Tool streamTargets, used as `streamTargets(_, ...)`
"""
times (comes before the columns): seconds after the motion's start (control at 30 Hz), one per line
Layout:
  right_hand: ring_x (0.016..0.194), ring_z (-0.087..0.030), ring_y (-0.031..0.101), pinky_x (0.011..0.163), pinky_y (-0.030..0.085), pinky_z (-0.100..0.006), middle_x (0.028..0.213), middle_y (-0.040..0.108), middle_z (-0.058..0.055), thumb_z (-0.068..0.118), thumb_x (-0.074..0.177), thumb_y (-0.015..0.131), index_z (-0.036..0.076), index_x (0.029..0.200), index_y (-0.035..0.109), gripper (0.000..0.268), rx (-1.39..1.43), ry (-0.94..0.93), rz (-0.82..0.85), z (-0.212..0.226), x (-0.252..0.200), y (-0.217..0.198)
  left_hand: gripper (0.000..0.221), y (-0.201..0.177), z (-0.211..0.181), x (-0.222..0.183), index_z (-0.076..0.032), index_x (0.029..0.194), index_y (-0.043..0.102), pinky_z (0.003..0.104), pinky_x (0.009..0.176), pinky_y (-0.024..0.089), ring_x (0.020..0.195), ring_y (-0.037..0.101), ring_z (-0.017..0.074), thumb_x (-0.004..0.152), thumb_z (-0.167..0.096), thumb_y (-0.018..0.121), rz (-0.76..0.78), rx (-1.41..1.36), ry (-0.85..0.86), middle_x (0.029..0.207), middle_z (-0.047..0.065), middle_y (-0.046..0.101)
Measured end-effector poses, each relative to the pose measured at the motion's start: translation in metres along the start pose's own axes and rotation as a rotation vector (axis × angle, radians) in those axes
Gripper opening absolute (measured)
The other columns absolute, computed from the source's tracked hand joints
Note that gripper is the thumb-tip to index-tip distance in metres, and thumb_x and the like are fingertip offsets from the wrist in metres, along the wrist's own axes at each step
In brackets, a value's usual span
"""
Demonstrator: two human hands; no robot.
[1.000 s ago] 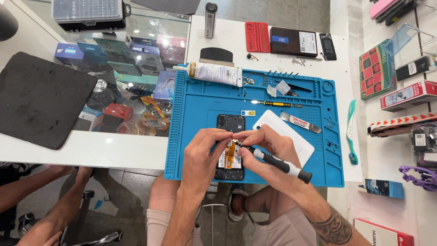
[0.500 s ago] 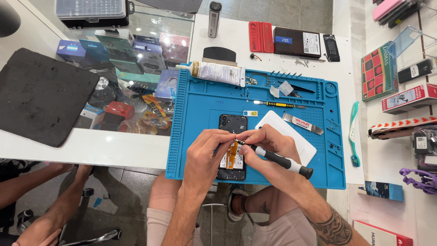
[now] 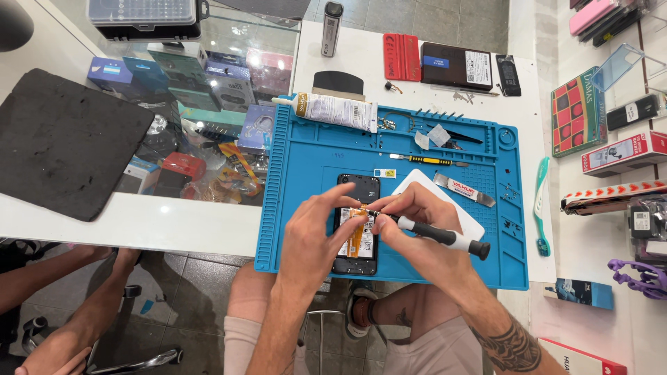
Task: The person uses a screwdriver to remove multiple screws from the internal frame of a disassembled smartphone. They place the screws on the blue work mat and continue unscrewing components near the battery area.
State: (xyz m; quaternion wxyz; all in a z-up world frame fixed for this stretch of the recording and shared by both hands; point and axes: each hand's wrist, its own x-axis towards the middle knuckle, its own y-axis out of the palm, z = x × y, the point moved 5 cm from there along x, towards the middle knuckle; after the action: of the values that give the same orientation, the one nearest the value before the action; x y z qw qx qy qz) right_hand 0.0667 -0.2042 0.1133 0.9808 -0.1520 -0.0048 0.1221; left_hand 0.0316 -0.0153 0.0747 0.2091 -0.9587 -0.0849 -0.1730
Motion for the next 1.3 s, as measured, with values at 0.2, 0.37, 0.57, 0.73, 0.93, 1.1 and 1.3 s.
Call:
streamTargets(0.2,0.072,-0.02,0.075,0.074,0.058,-0.034,0.079,0.084,-0.014,0.02,0.097,0.082,0.006,0.095,0.076,0.016,-0.277,0.012,0.027,0.006,0.041,0.0,0.023,-0.013,0.026,-0.004,-0.014,0.13,0.078,0.04,0.103,0.062,0.106,0.083,0.0215,0.111,-0.004,0.07,-0.077,0.193,-0.12,0.103,0.003,0.088)
streamTargets(0.37,0.063,-0.018,0.066,0.067,0.051,-0.029,0.066,0.078,-0.009,0.019,0.097,0.077,0.011,0.085,0.072,0.015,-0.357,-0.056,0.126,-0.005,0.078,0.024,0.028,-0.003,0.026,-0.003,-0.014,0.131,0.076,0.04,0.098,0.055,0.102,0.077,0.0235,0.106,-0.024,0.083,0.087,0.339,-0.103,0.102,0.007,0.085)
streamTargets(0.57,0.06,-0.016,0.065,0.063,0.048,-0.026,0.062,0.076,-0.007,0.013,0.097,0.073,0.01,0.082,0.069,0.016,-0.427,-0.072,0.182,-0.004,0.088,0.024,0.052,0.012,0.028,-0.007,-0.01,0.139,0.068,0.04,0.091,0.052,0.101,0.072,0.0263,0.101,-0.037,0.091,0.139,0.355,-0.114,0.106,0.008,0.078)
streamTargets(0.73,0.058,-0.014,0.066,0.061,0.048,-0.024,0.061,0.075,-0.007,0.01,0.097,0.074,0.009,0.081,0.07,0.017,-0.443,-0.085,0.179,-0.01,0.088,0.021,0.051,0.013,0.027,-0.007,-0.01,0.139,0.067,0.04,0.091,0.051,0.101,0.072,0.0261,0.101,-0.035,0.091,0.153,0.35,-0.143,0.106,0.008,0.078)
streamTargets(0.93,0.06,-0.015,0.068,0.06,0.049,-0.024,0.062,0.076,-0.007,0.012,0.098,0.074,0.011,0.083,0.069,0.016,-0.451,-0.075,0.203,-0.014,0.092,0.021,0.047,0.015,0.03,-0.008,-0.012,0.136,0.067,0.039,0.089,0.049,0.099,0.069,0.0242,0.102,-0.037,0.089,0.145,0.34,-0.133,0.105,0.006,0.075)
streamTargets(1.1,0.06,-0.016,0.071,0.059,0.05,-0.025,0.063,0.076,-0.009,0.011,0.099,0.075,0.009,0.084,0.07,0.015,-0.473,-0.083,0.209,-0.015,0.092,0.021,0.042,0.013,0.026,-0.005,-0.014,0.132,0.07,0.038,0.087,0.048,0.098,0.068,0.0223,0.103,-0.038,0.088,0.176,0.373,-0.118,0.105,0.004,0.074)
streamTargets(1.3,0.057,-0.016,0.065,0.058,0.048,-0.025,0.06,0.075,-0.007,0.013,0.098,0.074,0.011,0.083,0.07,0.016,-0.477,-0.083,0.201,-0.014,0.091,0.022,0.016,0.001,0.024,0.009,-0.019,0.122,0.072,0.04,0.086,0.056,0.094,0.072,0.0264,0.113,-0.033,0.074,0.078,0.298,-0.128,0.1,0.001,0.075)
